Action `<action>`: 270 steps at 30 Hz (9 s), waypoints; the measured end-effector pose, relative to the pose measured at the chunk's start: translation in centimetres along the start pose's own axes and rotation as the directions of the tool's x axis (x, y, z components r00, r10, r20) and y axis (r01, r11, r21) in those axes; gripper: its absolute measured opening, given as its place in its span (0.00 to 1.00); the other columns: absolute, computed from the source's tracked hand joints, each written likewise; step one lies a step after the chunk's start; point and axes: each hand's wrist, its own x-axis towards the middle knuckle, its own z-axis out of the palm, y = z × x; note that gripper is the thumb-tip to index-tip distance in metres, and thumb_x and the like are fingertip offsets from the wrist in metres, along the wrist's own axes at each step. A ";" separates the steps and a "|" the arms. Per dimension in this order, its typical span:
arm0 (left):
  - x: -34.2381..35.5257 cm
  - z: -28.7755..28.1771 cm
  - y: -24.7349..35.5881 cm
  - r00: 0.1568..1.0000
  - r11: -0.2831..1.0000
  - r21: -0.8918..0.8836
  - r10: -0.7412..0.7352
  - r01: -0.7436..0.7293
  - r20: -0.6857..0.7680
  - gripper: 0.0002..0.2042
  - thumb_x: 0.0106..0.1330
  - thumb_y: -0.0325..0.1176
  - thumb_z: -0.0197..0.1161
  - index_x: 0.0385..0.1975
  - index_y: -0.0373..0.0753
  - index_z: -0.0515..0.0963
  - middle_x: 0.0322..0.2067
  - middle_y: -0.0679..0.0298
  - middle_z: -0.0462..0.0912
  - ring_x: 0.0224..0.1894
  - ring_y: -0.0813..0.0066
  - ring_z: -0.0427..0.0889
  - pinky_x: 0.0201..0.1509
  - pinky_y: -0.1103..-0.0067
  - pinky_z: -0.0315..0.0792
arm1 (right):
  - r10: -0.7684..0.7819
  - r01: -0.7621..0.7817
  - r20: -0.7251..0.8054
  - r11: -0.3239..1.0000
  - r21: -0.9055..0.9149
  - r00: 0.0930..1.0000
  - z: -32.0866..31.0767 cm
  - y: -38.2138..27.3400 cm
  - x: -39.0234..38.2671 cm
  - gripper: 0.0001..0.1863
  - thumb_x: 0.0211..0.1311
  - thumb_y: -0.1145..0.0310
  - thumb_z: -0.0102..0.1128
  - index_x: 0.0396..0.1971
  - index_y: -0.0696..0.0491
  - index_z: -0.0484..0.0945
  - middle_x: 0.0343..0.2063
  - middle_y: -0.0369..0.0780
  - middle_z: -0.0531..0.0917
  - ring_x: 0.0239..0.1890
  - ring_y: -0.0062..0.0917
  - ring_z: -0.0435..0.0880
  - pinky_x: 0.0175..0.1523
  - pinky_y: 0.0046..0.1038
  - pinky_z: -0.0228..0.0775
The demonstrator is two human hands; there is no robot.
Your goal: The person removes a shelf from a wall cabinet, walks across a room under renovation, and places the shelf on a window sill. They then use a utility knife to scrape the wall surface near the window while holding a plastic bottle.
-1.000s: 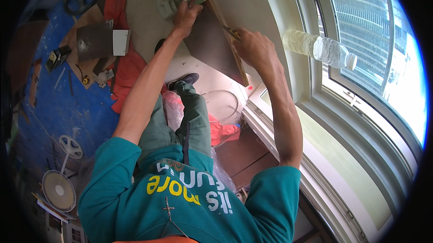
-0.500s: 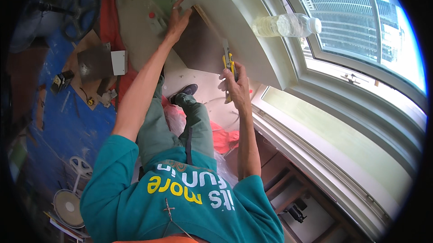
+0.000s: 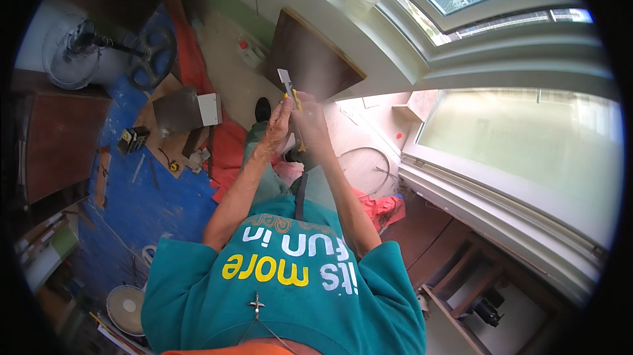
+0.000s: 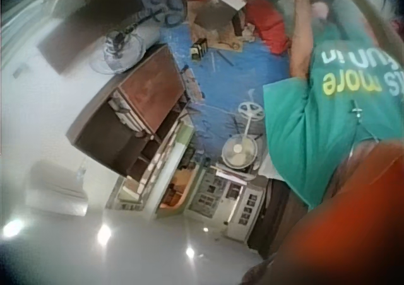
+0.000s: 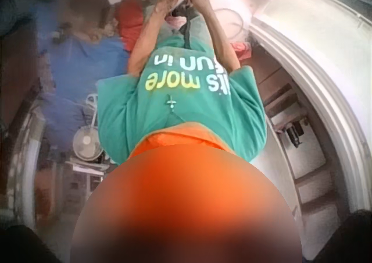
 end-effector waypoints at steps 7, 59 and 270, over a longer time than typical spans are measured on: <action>-4.0 1.8 0.3 0.976 0.976 0.071 0.203 -0.208 0.076 0.19 0.80 0.45 0.46 0.60 0.37 0.66 0.53 0.58 0.78 0.55 0.71 0.78 0.63 0.74 0.72 | -0.454 0.286 0.052 0.464 -0.838 0.889 -0.6 -4.5 -5.6 0.13 0.62 0.66 0.69 0.41 0.56 0.78 0.35 0.44 0.82 0.42 0.36 0.83 0.46 0.34 0.74; -10.8 12.7 8.9 0.857 0.643 0.572 0.441 -0.509 0.266 0.24 0.82 0.53 0.36 0.39 0.38 0.74 0.28 0.72 0.72 0.29 0.87 0.71 0.31 0.86 0.65 | -0.874 0.854 0.283 0.235 -0.464 0.395 -4.2 -16.1 -9.8 0.15 0.61 0.75 0.66 0.48 0.50 0.80 0.43 0.41 0.83 0.45 0.36 0.84 0.49 0.34 0.80; 25.3 -9.4 1.5 0.830 0.986 0.130 0.158 -0.104 -0.534 0.36 0.56 0.31 0.65 0.66 0.35 0.57 0.49 0.51 0.71 0.43 0.71 0.71 0.49 0.74 0.70 | -0.786 0.267 -0.362 0.538 -0.799 0.501 -2.6 -11.3 19.9 0.46 0.57 0.58 0.77 0.67 0.60 0.58 0.57 0.45 0.70 0.61 0.35 0.71 0.65 0.38 0.62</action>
